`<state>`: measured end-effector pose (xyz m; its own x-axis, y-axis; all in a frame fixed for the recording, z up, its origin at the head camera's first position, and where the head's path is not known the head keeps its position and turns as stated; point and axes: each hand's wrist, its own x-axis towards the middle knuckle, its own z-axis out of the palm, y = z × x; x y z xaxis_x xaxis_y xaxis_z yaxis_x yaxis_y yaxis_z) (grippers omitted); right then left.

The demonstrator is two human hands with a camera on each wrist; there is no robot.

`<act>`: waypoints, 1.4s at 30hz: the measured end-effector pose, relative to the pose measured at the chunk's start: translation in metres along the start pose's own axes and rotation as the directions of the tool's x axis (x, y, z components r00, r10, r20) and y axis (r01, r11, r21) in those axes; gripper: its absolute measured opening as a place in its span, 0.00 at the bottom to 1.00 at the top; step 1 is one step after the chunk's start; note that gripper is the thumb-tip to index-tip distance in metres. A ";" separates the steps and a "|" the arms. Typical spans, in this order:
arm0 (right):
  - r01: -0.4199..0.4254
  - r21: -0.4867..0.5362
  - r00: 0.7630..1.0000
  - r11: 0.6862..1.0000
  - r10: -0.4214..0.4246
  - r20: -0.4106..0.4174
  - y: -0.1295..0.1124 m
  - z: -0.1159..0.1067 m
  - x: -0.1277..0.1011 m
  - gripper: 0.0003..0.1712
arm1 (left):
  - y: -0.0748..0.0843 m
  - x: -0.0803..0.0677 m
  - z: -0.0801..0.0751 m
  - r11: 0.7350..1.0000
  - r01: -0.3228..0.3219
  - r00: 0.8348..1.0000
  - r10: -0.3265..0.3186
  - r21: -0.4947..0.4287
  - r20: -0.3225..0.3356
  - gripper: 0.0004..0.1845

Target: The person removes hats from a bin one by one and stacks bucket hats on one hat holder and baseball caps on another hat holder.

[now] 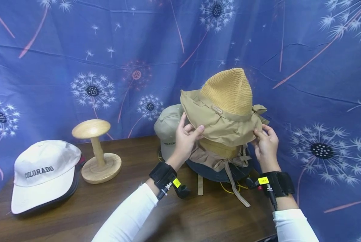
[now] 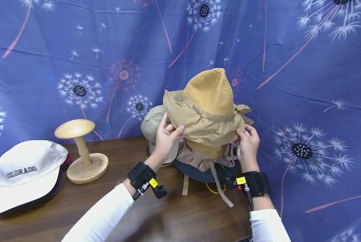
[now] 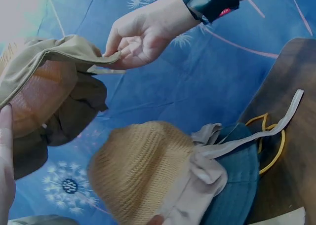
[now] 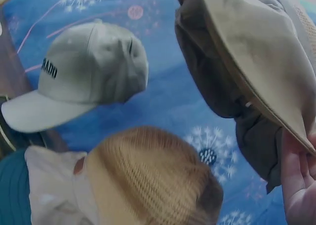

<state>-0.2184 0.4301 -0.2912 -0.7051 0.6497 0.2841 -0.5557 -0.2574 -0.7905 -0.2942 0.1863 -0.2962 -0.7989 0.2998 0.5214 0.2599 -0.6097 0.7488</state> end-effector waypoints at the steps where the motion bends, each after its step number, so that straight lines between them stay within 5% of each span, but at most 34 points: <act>1: 0.007 0.009 1.000 1.000 -0.007 0.009 0.000 0.004 -0.001 0.13 | 0.003 -0.001 -0.003 1.000 -0.006 1.000 0.006 0.008 0.005 0.47; 10: 0.035 0.045 0.987 0.998 -0.042 0.155 -0.001 0.041 -0.015 0.13 | 0.034 -0.003 -0.041 0.997 -0.043 0.997 0.048 0.067 -0.067 0.40; 19: 0.064 0.028 0.976 0.998 -0.068 0.208 0.002 0.078 -0.035 0.12 | 0.070 -0.019 -0.064 0.993 -0.081 0.990 0.090 0.084 -0.113 0.39; 28: 0.104 0.130 0.960 0.986 -0.134 0.246 0.005 0.111 -0.054 0.14 | 0.104 -0.036 -0.083 0.992 -0.121 0.986 0.123 0.028 -0.110 0.33; 35: 0.065 0.162 0.949 0.985 -0.111 0.296 0.015 0.129 -0.065 0.13 | 0.123 -0.046 -0.101 0.989 -0.146 0.972 0.141 -0.013 -0.187 0.18; 42: 0.029 0.135 0.938 0.990 -0.074 0.340 0.025 0.147 -0.072 0.13 | 0.138 -0.053 -0.121 0.990 -0.137 0.965 0.138 0.021 -0.225 0.20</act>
<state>-0.2460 0.2712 -0.2514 -0.7697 0.3853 0.5091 -0.6304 -0.3329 -0.7012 -0.2817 -0.0024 -0.2701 -0.8567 0.0404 0.5143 0.3781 -0.6291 0.6792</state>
